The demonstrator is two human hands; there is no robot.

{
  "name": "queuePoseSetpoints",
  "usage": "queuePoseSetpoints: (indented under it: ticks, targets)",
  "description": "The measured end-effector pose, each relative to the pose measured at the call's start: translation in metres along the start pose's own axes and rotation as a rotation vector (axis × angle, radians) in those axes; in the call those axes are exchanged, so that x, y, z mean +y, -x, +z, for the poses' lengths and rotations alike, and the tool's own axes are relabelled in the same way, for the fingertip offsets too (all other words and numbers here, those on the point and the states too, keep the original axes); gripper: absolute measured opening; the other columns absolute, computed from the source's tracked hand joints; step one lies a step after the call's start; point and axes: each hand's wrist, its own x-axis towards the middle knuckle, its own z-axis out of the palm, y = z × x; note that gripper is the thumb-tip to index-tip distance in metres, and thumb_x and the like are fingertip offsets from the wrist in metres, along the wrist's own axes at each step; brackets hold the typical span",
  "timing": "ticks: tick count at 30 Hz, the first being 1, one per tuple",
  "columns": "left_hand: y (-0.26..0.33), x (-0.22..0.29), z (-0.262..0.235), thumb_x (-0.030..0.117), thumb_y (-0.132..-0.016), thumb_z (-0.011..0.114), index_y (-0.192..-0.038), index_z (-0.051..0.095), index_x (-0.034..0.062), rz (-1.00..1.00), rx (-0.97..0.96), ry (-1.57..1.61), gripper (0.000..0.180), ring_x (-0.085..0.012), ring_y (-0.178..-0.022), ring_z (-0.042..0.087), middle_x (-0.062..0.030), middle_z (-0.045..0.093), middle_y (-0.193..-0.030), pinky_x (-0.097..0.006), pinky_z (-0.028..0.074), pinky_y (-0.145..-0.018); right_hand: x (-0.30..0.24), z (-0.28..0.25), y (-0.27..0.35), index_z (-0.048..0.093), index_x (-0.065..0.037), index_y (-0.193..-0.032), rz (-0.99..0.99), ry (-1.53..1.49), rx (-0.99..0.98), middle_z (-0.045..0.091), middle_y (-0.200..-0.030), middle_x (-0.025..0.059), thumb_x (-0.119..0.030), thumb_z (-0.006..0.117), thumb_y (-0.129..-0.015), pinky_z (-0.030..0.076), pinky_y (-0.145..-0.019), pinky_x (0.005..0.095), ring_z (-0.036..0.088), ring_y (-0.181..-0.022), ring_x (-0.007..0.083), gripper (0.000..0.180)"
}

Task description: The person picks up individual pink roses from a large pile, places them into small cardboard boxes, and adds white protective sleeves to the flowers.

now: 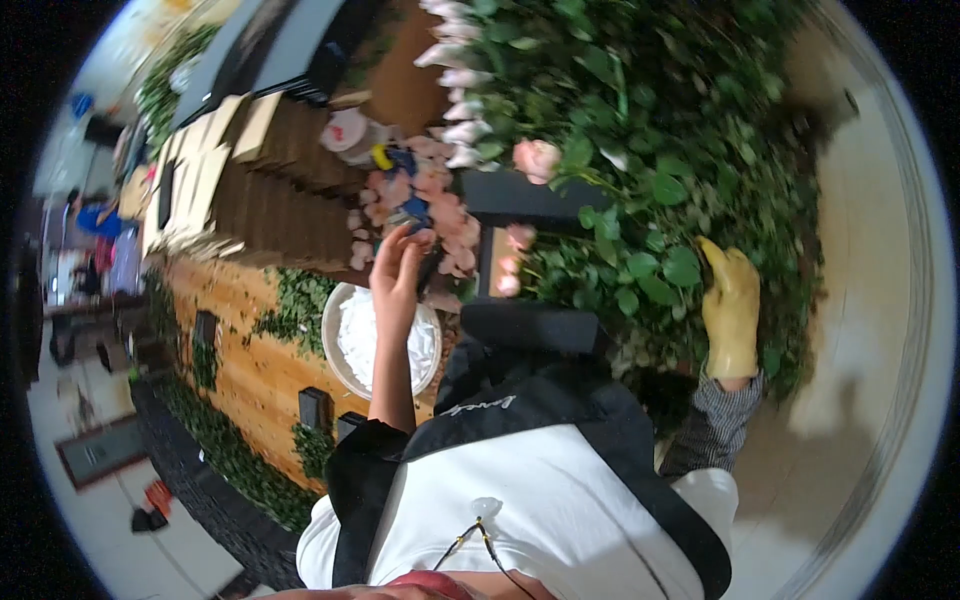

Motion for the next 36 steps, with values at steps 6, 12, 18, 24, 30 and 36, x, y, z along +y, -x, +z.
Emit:
queuePoseSetpoints:
  ticks: [6, 12, 18, 24, 30, 36]
  targets:
    - [0.0, -0.034, 0.011, 0.012, -0.103, 0.059, -0.124, 0.063, -0.0044, -0.072, -0.132, -0.164, 0.027, -0.0169, -0.105, 0.066, -0.0116, 0.07, -0.113, -0.029, 0.05, -0.093, 0.007, 0.038, 0.041, 0.073, -0.003, -0.107, 0.033, -0.104, -0.073, 0.064, -0.079, 0.019, 0.01, 0.053, -0.074, 0.048, -0.073, 0.0491, 0.061, -0.081, 0.0385, 0.041]
    - [0.01, -0.014, 0.045, 0.014, -0.104, 0.058, -0.12, 0.064, -0.0051, -0.034, -0.35, -0.329, 0.025, -0.0149, -0.097, 0.067, -0.0097, 0.071, -0.106, -0.029, 0.052, -0.086, 0.002, 0.134, 0.091, 0.074, -0.011, -0.1, 0.113, -0.188, -0.122, 0.069, -0.082, 0.0107, 0.001, 0.059, -0.076, 0.05, -0.079, 0.0456, 0.065, -0.084, 0.032, 0.031]
    - [0.01, -0.006, 0.067, 0.019, -0.104, 0.058, -0.116, 0.067, -0.0027, 0.075, -0.577, -0.521, 0.026, -0.0184, -0.092, 0.069, -0.0128, 0.072, -0.101, -0.031, 0.053, -0.08, 0.0, 0.144, 0.1, 0.069, -0.014, -0.081, 0.149, 0.064, -0.161, 0.063, -0.072, 0.0099, -0.008, 0.06, -0.08, 0.051, -0.074, 0.0429, 0.065, -0.076, 0.0294, 0.011]
    - [0.014, -0.01, 0.074, 0.017, -0.102, 0.061, -0.117, 0.067, -0.001, 0.077, -0.696, -0.651, 0.025, -0.0225, -0.091, 0.07, -0.0143, 0.072, -0.104, -0.033, 0.053, -0.076, 0.014, 0.2, 0.104, 0.076, -0.012, -0.098, 0.258, -0.141, -0.174, 0.071, -0.089, 0.0111, -0.008, 0.061, -0.084, 0.054, -0.08, 0.0426, 0.068, -0.088, 0.031, 0.02]
    - [0.01, -0.008, 0.06, 0.015, -0.101, 0.06, -0.117, 0.068, 0.0002, 0.056, -0.71, -0.675, 0.023, -0.0239, -0.09, 0.069, -0.0148, 0.071, -0.104, -0.036, 0.053, -0.075, 0.013, 0.181, 0.096, 0.075, -0.013, -0.099, 0.238, -0.194, -0.079, 0.071, -0.088, 0.0102, -0.002, 0.063, -0.078, 0.053, -0.08, 0.042, 0.067, -0.087, 0.0306, 0.027]
    - [-0.006, 0.002, 0.052, 0.018, -0.102, 0.061, -0.115, 0.069, -0.0011, -0.01, -0.65, -0.548, 0.025, -0.0149, -0.086, 0.065, -0.0106, 0.072, -0.101, -0.03, 0.051, -0.072, 0.01, 0.066, 0.059, 0.074, -0.009, -0.108, 0.201, -0.147, 0.082, 0.071, -0.086, 0.0143, 0.013, 0.059, -0.073, 0.05, -0.096, 0.0457, 0.066, -0.083, 0.0344, 0.044]
